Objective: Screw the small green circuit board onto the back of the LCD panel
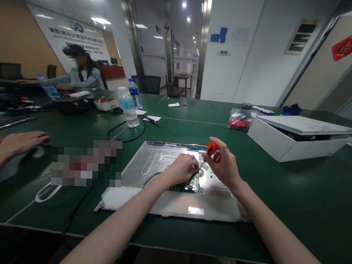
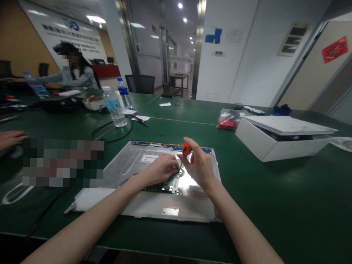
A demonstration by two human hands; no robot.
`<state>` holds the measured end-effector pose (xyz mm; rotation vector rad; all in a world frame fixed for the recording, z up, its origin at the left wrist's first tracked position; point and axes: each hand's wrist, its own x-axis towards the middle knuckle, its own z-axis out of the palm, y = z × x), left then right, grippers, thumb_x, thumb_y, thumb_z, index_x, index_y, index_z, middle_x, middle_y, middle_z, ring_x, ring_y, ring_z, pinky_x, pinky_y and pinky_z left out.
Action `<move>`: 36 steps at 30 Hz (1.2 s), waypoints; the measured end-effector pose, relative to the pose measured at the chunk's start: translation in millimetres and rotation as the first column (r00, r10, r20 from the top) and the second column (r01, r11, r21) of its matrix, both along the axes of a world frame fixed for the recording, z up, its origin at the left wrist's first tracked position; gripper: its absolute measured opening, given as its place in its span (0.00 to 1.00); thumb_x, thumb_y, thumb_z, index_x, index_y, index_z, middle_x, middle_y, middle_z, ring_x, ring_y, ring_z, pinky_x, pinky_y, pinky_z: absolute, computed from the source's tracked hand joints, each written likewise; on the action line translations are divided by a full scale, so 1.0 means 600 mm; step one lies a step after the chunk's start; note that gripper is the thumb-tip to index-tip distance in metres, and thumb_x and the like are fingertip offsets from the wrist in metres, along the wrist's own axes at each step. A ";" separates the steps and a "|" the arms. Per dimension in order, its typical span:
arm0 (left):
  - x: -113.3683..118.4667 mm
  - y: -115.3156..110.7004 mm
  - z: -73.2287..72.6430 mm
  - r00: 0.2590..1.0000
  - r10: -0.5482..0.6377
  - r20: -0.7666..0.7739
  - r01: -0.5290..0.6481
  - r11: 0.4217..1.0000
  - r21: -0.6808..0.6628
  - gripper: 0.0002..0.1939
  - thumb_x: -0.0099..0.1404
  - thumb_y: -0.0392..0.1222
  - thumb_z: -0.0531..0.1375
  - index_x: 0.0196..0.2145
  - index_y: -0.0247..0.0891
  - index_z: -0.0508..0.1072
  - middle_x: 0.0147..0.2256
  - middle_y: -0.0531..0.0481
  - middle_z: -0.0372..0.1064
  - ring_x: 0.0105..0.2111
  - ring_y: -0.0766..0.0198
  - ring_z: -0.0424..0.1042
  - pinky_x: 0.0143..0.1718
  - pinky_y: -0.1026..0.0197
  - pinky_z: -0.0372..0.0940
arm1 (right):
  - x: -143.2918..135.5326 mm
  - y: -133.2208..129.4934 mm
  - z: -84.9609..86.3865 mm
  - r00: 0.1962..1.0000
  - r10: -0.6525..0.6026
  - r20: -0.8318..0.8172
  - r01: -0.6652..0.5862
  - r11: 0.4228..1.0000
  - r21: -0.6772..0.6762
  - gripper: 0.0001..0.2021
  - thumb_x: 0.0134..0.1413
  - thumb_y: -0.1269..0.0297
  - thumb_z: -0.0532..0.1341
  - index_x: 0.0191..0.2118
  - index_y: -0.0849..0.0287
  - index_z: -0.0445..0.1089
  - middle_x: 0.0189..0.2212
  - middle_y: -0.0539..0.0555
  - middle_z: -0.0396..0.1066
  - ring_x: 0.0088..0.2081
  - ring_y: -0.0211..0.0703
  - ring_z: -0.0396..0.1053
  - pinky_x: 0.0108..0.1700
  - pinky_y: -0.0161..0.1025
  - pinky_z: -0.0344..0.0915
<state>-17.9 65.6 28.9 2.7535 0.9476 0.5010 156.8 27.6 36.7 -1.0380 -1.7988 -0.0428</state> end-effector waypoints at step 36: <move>-0.002 -0.003 -0.001 1.000 -0.002 -0.005 0.003 0.999 0.034 0.07 0.58 0.30 0.60 0.29 0.37 0.76 0.30 0.49 0.73 0.32 0.62 0.70 0.38 0.61 0.60 | -0.009 -0.006 0.008 0.999 0.029 0.040 -0.027 0.998 -0.057 0.28 0.55 0.68 0.57 0.61 0.59 0.51 0.27 0.47 0.68 0.20 0.33 0.63 0.24 0.33 0.61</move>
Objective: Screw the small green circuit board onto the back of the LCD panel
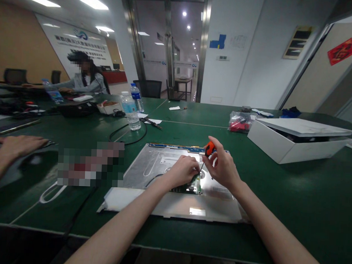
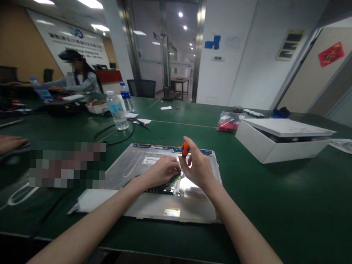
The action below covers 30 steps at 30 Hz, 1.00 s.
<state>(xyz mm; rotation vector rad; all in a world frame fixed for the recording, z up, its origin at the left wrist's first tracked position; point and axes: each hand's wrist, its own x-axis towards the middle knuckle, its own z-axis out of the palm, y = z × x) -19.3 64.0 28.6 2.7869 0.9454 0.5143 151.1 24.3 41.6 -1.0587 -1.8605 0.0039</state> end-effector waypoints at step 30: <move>-0.001 0.002 -0.002 1.000 -0.009 0.018 0.009 1.000 -0.026 0.08 0.57 0.28 0.59 0.29 0.36 0.77 0.31 0.48 0.73 0.33 0.61 0.70 0.37 0.62 0.61 | 0.001 0.001 0.000 0.999 -0.005 0.051 0.001 0.996 0.085 0.24 0.58 0.65 0.58 0.60 0.56 0.54 0.27 0.46 0.65 0.19 0.32 0.58 0.24 0.33 0.60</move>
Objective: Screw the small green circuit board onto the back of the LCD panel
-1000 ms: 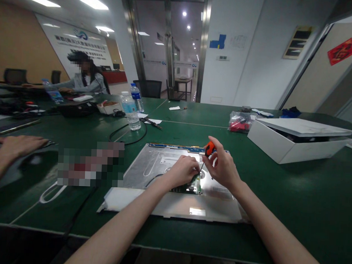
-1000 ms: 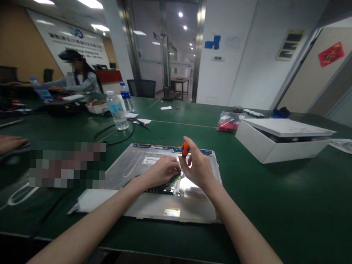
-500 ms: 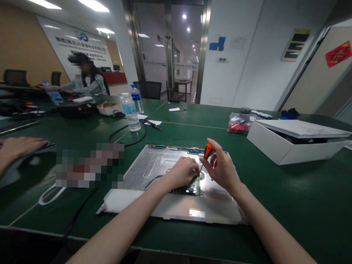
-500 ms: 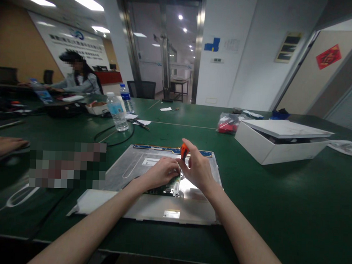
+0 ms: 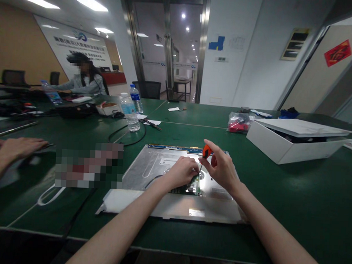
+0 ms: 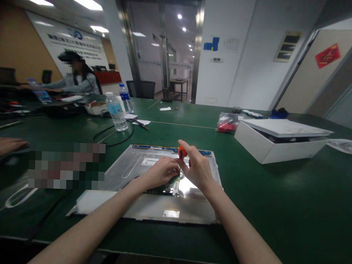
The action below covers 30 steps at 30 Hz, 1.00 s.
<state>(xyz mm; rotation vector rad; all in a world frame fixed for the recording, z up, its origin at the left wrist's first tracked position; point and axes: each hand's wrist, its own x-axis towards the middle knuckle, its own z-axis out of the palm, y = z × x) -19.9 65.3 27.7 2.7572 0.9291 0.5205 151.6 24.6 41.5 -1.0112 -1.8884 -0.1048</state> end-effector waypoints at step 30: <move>0.000 0.000 0.000 1.000 -0.002 0.005 0.002 1.000 -0.007 0.09 0.57 0.28 0.58 0.29 0.36 0.77 0.32 0.48 0.73 0.34 0.61 0.71 0.38 0.61 0.62 | -0.002 -0.002 0.002 1.000 -0.025 0.009 0.025 0.999 -0.024 0.26 0.56 0.66 0.58 0.60 0.56 0.54 0.26 0.46 0.66 0.19 0.33 0.58 0.25 0.35 0.62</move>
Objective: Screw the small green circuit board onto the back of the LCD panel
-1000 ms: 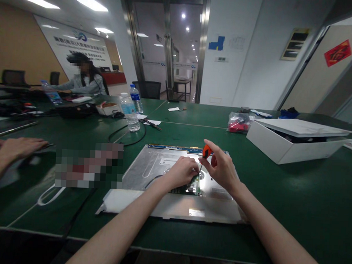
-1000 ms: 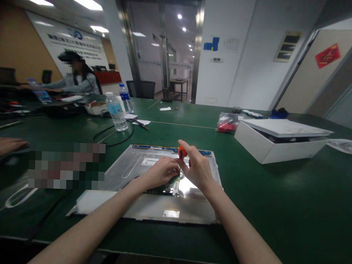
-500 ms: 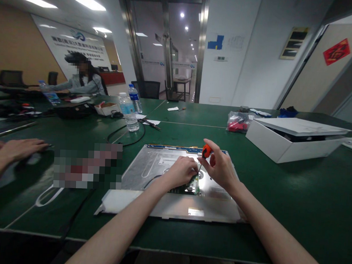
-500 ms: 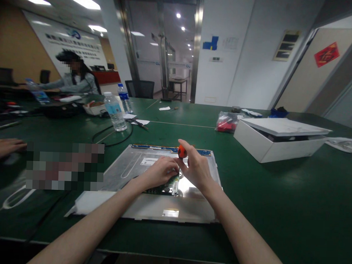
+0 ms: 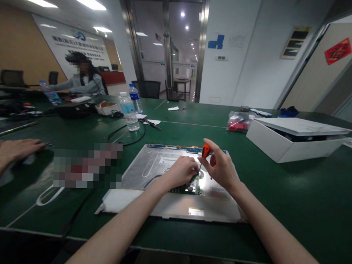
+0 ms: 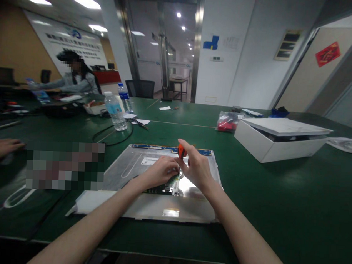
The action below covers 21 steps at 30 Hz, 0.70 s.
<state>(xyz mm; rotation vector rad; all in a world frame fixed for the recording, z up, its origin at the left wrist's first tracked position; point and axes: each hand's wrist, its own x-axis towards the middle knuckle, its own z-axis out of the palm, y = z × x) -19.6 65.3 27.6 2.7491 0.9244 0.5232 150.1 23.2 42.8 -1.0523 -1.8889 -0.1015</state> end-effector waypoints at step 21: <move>0.000 -0.003 0.003 1.000 -0.002 -0.004 0.002 1.000 0.001 0.07 0.58 0.28 0.59 0.29 0.35 0.76 0.31 0.48 0.73 0.32 0.62 0.70 0.36 0.62 0.61 | -0.002 -0.002 0.002 0.998 0.026 -0.051 -0.030 0.997 -0.076 0.27 0.57 0.69 0.55 0.62 0.58 0.50 0.24 0.46 0.66 0.18 0.33 0.59 0.23 0.34 0.61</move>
